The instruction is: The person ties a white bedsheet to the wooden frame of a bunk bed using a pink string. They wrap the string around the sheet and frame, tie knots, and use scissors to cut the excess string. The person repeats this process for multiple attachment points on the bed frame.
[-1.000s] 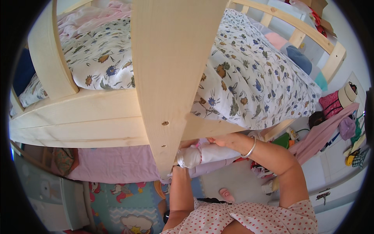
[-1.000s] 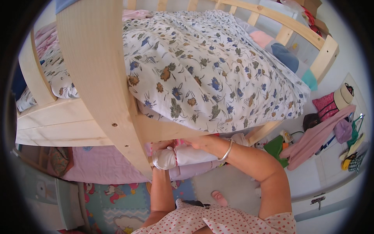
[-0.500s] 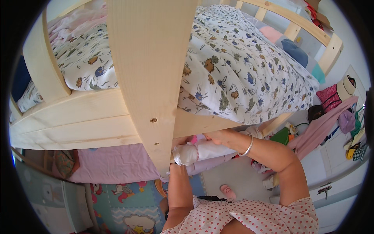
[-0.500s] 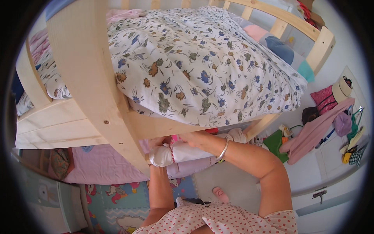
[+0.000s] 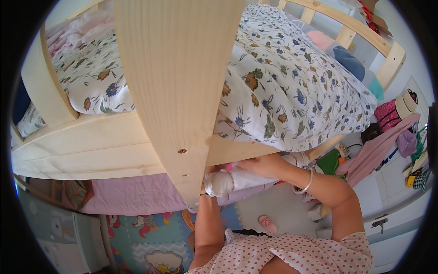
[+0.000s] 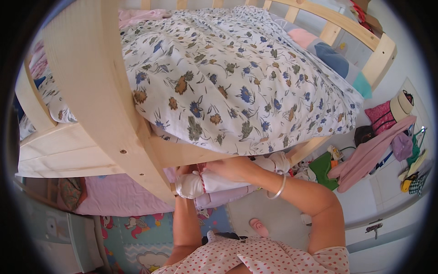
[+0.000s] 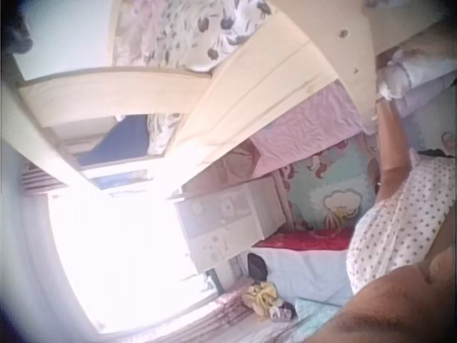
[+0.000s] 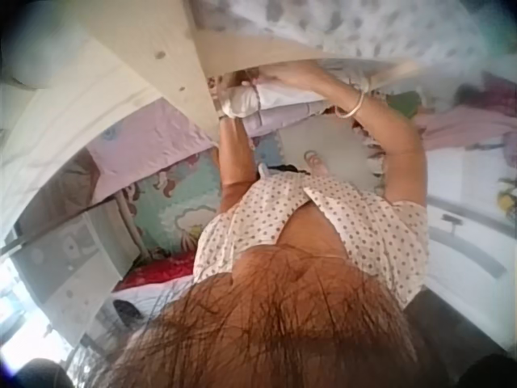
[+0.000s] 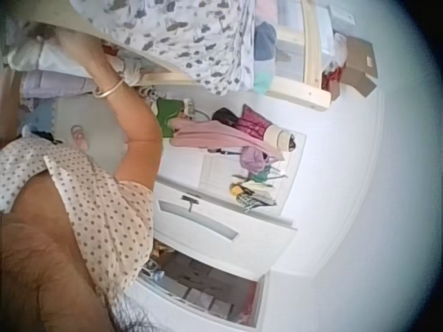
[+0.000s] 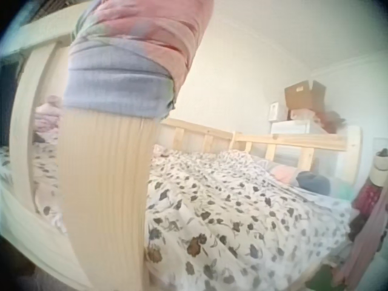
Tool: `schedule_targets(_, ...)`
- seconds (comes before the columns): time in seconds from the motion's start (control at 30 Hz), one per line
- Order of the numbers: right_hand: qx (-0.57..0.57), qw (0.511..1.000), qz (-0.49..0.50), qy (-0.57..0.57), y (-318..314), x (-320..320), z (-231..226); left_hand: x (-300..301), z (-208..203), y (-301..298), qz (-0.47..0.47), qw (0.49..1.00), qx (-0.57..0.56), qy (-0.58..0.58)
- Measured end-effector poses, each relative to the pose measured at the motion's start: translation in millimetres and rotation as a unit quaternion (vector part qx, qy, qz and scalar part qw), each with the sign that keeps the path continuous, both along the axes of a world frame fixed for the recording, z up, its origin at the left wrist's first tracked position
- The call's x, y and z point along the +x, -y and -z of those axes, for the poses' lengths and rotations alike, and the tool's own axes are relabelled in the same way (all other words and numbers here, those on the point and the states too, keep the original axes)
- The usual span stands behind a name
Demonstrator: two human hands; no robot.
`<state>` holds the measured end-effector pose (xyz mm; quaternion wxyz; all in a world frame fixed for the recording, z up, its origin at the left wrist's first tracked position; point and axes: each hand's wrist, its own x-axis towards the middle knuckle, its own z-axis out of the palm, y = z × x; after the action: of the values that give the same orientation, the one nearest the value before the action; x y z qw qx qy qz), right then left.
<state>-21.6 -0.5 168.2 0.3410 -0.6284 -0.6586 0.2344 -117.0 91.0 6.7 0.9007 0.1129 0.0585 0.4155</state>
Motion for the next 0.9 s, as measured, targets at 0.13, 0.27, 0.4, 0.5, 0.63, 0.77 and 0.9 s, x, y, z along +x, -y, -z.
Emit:
schedule_targets(0.13, -0.162, 0.983, -0.084, -0.034, 39, 17, -9, -1, 5, 13, 0.035, 0.999, 0.002, 0.005)
schedule_targets(0.27, -0.164, 0.964, -0.047, -0.206, 48, 17, -10, -7, 5, 23, 0.038, 0.997, -0.063, 0.024)
schedule_targets(0.4, -0.170, 0.963, -0.031, -0.209, 39, 13, -8, -15, -33, 28, 0.006, 0.997, -0.046, -0.064)
schedule_targets(0.5, -0.081, 0.856, -0.026, -0.509, 11, 11, 16, -4, 32, 10, 0.035, 0.993, -0.084, 0.069)
schedule_targets(0.63, -0.090, 0.817, -0.087, -0.564, -6, 13, 36, -5, 38, 9, 0.041, 0.996, 0.046, -0.071)
schedule_targets(0.77, -0.043, 0.803, -0.100, -0.586, 10, -9, 24, -10, 45, 13, -0.061, 0.846, 0.356, -0.392)
schedule_targets(0.9, -0.006, 0.868, -0.050, -0.495, 32, -25, 9, -10, 41, 5, 0.076, 0.984, 0.144, 0.065)
